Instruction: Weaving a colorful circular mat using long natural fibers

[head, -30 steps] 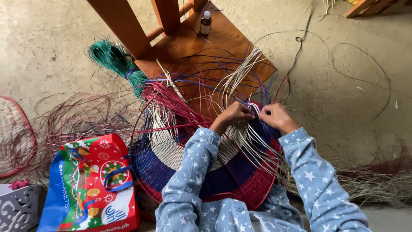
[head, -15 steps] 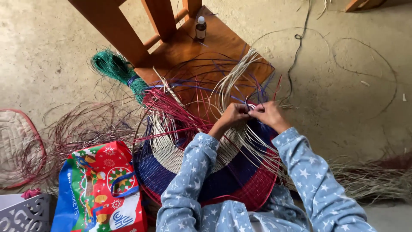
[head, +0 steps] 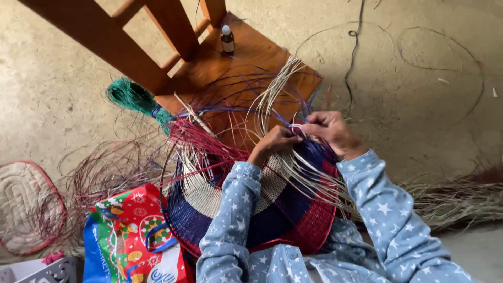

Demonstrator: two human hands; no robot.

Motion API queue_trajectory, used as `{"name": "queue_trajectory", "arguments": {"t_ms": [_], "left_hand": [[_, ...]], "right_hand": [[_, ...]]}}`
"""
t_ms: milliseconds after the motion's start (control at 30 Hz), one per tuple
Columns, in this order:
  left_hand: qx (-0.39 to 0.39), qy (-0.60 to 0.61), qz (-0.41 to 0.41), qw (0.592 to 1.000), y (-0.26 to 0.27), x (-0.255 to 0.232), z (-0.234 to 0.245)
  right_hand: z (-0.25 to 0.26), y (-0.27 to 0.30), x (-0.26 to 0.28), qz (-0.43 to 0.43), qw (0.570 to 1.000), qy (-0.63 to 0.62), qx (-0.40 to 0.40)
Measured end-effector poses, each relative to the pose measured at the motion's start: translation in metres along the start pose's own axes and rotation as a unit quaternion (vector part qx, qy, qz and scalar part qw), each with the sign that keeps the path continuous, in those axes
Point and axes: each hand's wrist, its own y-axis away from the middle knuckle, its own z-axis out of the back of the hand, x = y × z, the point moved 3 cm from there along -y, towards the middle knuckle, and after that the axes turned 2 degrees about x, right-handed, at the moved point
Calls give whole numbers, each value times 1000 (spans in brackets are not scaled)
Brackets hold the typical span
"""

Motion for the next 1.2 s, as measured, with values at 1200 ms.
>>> {"name": "queue_trajectory", "arguments": {"t_ms": [1200], "left_hand": [[-31, -122, -34, 992, -25, -18, -13]], "right_hand": [[37, -17, -83, -146, 724, 670, 72]]}}
